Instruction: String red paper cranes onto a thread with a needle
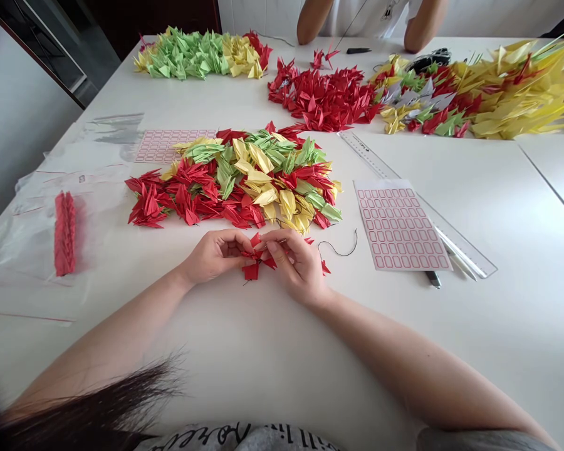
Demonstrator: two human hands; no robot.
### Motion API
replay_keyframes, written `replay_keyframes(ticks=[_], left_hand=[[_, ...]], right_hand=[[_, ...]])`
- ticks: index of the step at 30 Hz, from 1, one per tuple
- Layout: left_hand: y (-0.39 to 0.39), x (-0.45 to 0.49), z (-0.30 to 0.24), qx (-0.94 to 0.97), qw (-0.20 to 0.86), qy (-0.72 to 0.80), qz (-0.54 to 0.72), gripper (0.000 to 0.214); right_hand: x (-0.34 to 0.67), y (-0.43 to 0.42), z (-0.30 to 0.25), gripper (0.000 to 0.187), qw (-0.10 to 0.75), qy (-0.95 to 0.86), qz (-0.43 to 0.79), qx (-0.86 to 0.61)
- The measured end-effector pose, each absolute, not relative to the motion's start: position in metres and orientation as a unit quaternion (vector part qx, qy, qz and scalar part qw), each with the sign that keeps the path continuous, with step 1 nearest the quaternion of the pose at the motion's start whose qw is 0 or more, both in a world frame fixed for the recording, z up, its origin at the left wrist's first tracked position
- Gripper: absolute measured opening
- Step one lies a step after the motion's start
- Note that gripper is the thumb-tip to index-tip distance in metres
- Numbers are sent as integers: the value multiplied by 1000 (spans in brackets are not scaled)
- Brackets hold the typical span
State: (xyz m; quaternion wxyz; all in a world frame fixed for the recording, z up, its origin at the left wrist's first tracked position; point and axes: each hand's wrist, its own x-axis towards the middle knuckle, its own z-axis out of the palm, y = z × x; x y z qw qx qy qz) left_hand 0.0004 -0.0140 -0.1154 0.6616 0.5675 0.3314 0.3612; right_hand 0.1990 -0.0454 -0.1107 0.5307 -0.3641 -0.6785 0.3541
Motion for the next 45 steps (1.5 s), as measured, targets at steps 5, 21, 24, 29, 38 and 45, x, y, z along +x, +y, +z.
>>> replay_keyframes(ticks=[5, 21, 24, 29, 38, 45], left_hand=[[-14, 0, -115, 570, 656, 340, 358, 26], [-14, 0, -114, 582, 654, 332, 352, 18], [-14, 1, -112, 586, 649, 338, 347, 16], [-15, 1, -110, 590, 640, 357, 338, 14], [-15, 1, -111, 593, 632, 371, 334, 15], [-15, 1, -111, 594, 641, 338, 348, 17]], right_hand=[[200, -46, -112, 15, 519, -706, 317, -363], [202, -46, -112, 17, 516, -715, 315, -351], [201, -46, -111, 18, 516, -727, 287, -351], [200, -46, -107, 20, 516, -750, 224, -347], [200, -46, -107, 17, 515, -764, 187, -340], [200, -46, -109, 12, 513, -706, 302, -383]])
